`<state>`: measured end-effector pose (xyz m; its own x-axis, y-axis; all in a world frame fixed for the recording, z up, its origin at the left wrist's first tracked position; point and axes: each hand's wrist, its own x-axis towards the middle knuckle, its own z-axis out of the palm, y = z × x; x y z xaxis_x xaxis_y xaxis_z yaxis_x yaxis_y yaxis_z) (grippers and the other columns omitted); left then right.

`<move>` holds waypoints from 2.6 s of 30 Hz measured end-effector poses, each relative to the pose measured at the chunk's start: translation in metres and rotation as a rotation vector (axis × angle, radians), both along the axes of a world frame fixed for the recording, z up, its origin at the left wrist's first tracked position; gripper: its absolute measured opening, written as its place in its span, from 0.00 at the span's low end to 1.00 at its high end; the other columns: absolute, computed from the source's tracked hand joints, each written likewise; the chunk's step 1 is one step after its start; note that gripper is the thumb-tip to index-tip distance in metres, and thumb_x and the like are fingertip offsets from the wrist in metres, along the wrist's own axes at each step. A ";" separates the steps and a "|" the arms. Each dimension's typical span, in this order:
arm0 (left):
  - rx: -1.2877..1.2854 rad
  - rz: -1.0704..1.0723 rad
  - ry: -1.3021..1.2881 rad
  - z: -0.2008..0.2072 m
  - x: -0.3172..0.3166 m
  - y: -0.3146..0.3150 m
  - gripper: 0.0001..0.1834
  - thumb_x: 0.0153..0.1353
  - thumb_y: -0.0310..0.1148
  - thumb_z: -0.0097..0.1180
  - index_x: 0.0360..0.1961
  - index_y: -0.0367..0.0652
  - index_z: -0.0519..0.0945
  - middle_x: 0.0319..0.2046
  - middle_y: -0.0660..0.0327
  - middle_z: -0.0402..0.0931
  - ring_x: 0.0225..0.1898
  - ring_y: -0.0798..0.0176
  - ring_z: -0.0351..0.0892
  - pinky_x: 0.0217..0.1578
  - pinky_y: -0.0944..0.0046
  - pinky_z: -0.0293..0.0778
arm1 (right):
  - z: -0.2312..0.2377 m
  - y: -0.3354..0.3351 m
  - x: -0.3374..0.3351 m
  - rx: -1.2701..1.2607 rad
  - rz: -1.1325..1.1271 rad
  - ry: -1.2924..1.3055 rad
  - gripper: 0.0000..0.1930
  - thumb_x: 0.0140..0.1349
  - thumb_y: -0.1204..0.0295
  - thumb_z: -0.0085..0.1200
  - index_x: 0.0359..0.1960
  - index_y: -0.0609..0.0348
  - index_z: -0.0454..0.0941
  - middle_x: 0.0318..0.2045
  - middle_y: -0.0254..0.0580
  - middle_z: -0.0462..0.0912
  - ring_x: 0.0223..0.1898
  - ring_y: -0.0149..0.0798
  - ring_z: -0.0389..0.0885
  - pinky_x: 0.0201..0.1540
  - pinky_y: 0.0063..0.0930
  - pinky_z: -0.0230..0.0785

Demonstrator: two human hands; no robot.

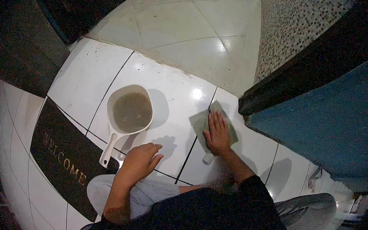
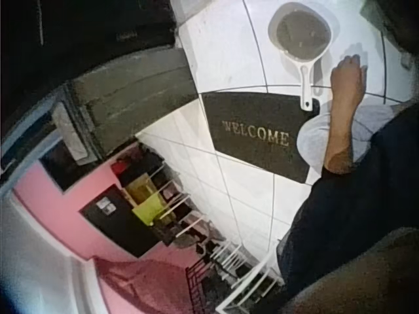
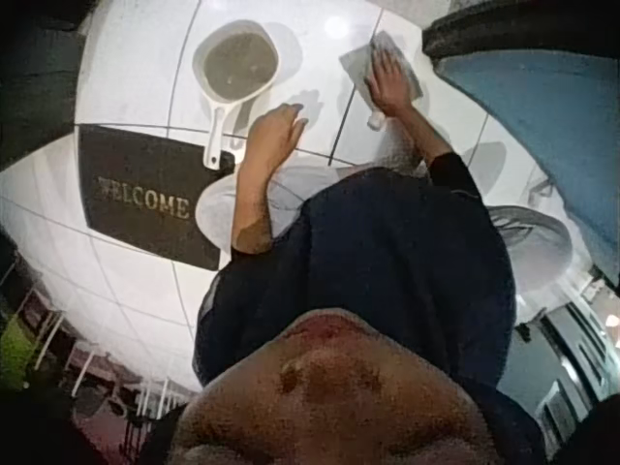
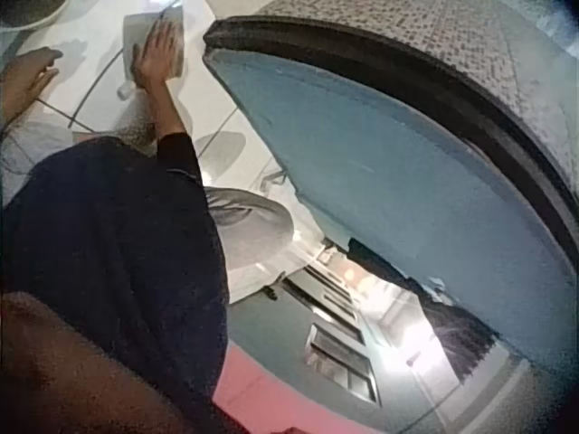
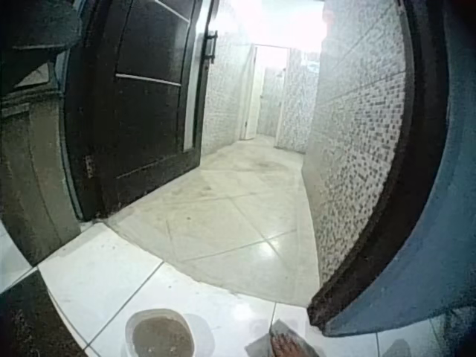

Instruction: The person scrapes material from a joint between floor tiles using a tool, wipes the surface with a cloth, and applies white filler to the joint.

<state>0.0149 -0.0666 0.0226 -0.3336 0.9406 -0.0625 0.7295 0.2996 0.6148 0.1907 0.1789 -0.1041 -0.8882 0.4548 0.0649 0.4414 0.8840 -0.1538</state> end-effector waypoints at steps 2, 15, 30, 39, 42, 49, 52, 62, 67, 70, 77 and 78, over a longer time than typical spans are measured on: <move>0.006 -0.006 -0.001 -0.001 0.001 0.001 0.12 0.58 0.35 0.52 0.39 0.39 0.75 0.30 0.54 0.75 0.34 0.50 0.76 0.34 0.53 0.71 | 0.003 -0.001 0.004 -0.025 0.017 -0.011 0.31 0.65 0.58 0.38 0.65 0.64 0.51 0.66 0.56 0.49 0.68 0.52 0.45 0.67 0.48 0.38; 0.028 -0.029 0.011 -0.006 0.002 0.006 0.12 0.58 0.36 0.52 0.38 0.40 0.75 0.30 0.54 0.76 0.34 0.50 0.77 0.33 0.53 0.71 | -0.010 0.018 -0.047 -0.022 0.118 -0.044 0.36 0.61 0.52 0.41 0.66 0.58 0.49 0.67 0.51 0.48 0.69 0.52 0.43 0.67 0.49 0.34; -0.071 0.007 -0.027 0.002 -0.006 0.000 0.14 0.59 0.36 0.52 0.43 0.39 0.75 0.34 0.52 0.76 0.35 0.48 0.76 0.36 0.53 0.71 | 0.023 0.059 0.041 -0.025 0.694 -0.304 0.32 0.64 0.48 0.34 0.64 0.55 0.57 0.67 0.44 0.52 0.69 0.48 0.46 0.67 0.48 0.36; -0.070 -0.025 -0.012 0.001 0.002 0.006 0.14 0.58 0.36 0.52 0.42 0.39 0.75 0.33 0.52 0.76 0.35 0.48 0.76 0.37 0.52 0.71 | 0.022 0.014 -0.021 -0.038 0.738 -0.203 0.31 0.60 0.51 0.40 0.65 0.42 0.56 0.69 0.38 0.46 0.70 0.48 0.39 0.67 0.53 0.32; -0.106 -0.018 -0.015 0.002 0.000 0.008 0.14 0.58 0.36 0.52 0.42 0.40 0.75 0.34 0.51 0.76 0.36 0.48 0.76 0.37 0.52 0.71 | 0.024 -0.002 -0.043 -0.115 0.771 -0.097 0.31 0.59 0.50 0.42 0.65 0.39 0.56 0.69 0.38 0.46 0.70 0.50 0.39 0.67 0.55 0.32; -0.058 -0.010 -0.025 -0.006 -0.005 0.004 0.12 0.57 0.35 0.52 0.40 0.41 0.75 0.35 0.52 0.76 0.36 0.46 0.76 0.36 0.51 0.71 | 0.016 -0.102 -0.054 -0.225 0.893 -0.035 0.29 0.60 0.47 0.40 0.62 0.40 0.61 0.67 0.41 0.52 0.69 0.51 0.39 0.66 0.58 0.31; -0.040 0.017 -0.017 -0.008 -0.005 0.005 0.12 0.57 0.35 0.52 0.39 0.41 0.75 0.34 0.52 0.76 0.36 0.46 0.76 0.36 0.50 0.71 | 0.005 -0.121 -0.055 -0.222 0.709 -0.038 0.27 0.62 0.51 0.39 0.62 0.46 0.61 0.65 0.43 0.55 0.70 0.48 0.40 0.68 0.52 0.33; -0.114 0.025 -0.053 -0.004 -0.008 0.001 0.14 0.59 0.36 0.51 0.43 0.39 0.75 0.34 0.51 0.76 0.37 0.47 0.76 0.38 0.52 0.71 | -0.013 0.004 -0.123 -0.040 0.207 0.202 0.27 0.61 0.65 0.42 0.63 0.57 0.59 0.63 0.51 0.58 0.65 0.51 0.55 0.66 0.44 0.44; -0.111 0.016 -0.079 -0.005 -0.009 0.005 0.15 0.59 0.37 0.51 0.44 0.39 0.75 0.35 0.51 0.76 0.37 0.47 0.76 0.38 0.52 0.71 | -0.020 0.077 -0.150 0.073 -0.068 0.201 0.26 0.66 0.59 0.33 0.64 0.57 0.56 0.65 0.50 0.55 0.66 0.48 0.52 0.66 0.43 0.42; -0.094 0.001 -0.084 -0.009 -0.008 0.004 0.15 0.59 0.37 0.51 0.44 0.39 0.75 0.35 0.51 0.76 0.37 0.47 0.76 0.38 0.53 0.72 | -0.023 0.080 -0.154 0.075 -0.115 0.217 0.27 0.66 0.59 0.35 0.64 0.57 0.56 0.65 0.49 0.55 0.66 0.48 0.52 0.66 0.44 0.43; -0.075 0.007 -0.059 -0.008 -0.010 0.000 0.15 0.59 0.38 0.51 0.43 0.40 0.75 0.34 0.52 0.76 0.36 0.47 0.76 0.37 0.52 0.72 | -0.018 0.005 -0.111 0.045 -0.010 0.139 0.29 0.63 0.60 0.39 0.64 0.60 0.55 0.66 0.49 0.52 0.67 0.52 0.49 0.66 0.48 0.42; -0.096 -0.002 -0.048 -0.009 -0.009 0.001 0.15 0.60 0.38 0.51 0.43 0.40 0.75 0.34 0.52 0.76 0.36 0.47 0.76 0.37 0.51 0.71 | -0.017 -0.014 -0.099 0.053 0.007 0.076 0.30 0.63 0.60 0.41 0.64 0.61 0.55 0.67 0.49 0.52 0.67 0.52 0.49 0.66 0.48 0.42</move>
